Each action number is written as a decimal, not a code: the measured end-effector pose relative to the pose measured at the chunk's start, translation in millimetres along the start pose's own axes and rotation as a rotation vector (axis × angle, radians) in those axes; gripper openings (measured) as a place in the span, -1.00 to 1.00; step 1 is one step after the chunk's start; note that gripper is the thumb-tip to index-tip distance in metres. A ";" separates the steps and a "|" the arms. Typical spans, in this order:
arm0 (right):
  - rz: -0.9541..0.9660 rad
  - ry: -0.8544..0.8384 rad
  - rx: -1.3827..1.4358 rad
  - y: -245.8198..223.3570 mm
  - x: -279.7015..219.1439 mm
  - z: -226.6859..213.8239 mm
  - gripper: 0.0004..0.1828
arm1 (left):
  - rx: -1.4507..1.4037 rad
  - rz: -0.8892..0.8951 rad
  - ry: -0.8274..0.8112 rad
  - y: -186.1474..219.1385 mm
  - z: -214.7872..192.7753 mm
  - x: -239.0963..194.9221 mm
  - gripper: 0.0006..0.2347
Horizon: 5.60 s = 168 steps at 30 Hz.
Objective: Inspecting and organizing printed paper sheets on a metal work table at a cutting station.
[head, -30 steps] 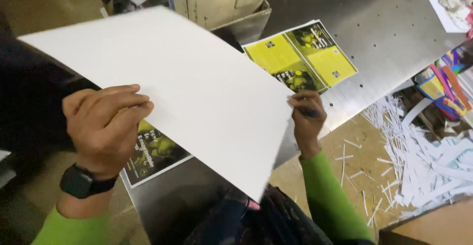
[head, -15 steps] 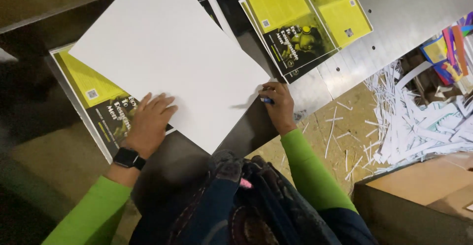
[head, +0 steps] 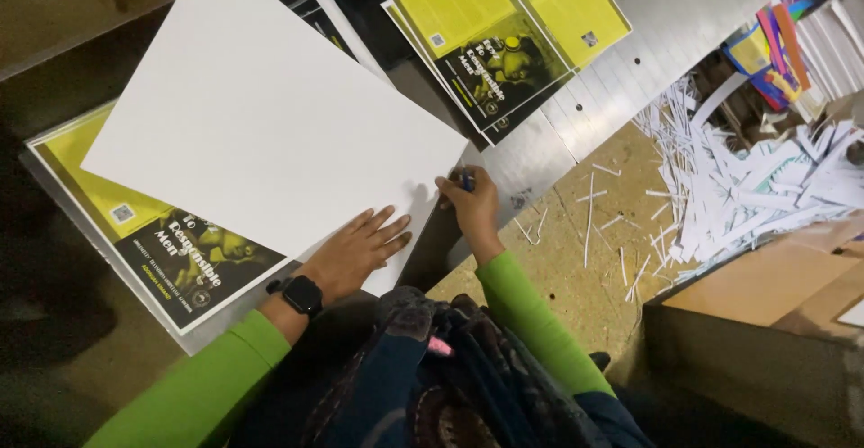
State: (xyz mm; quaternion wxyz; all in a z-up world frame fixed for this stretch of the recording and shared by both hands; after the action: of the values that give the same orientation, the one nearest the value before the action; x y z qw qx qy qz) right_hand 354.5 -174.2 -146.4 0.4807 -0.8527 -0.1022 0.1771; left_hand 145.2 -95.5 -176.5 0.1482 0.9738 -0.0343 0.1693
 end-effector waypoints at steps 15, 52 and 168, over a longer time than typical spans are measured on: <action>-0.626 -0.504 -0.230 -70.2 -100.2 7.7 -0.59 | 0.023 -0.310 0.140 18.1 -39.3 -103.0 -0.74; -1.435 -1.538 -0.299 -23.6 -190.2 92.7 -0.74 | -0.032 -1.942 0.774 100.4 -32.1 -197.2 0.20; -1.725 -1.230 -0.640 -47.5 -31.1 3.7 -0.90 | 0.358 -1.012 0.654 125.1 67.2 -21.4 -0.63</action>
State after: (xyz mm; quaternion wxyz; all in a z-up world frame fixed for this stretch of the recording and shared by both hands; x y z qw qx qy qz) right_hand 324.3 -157.4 -101.2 0.0675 -0.3470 -0.9247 0.1415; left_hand 131.9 -234.6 -209.5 0.0472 0.7770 0.5068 0.3703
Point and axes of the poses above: each hand's wrist, its own x-axis towards the middle knuckle, its own z-axis out of the palm, y = z × x, the point moved 3 cm from there along x, towards the middle knuckle, and after that the axes turned 12 degrees about y, right-handed, at the moved point
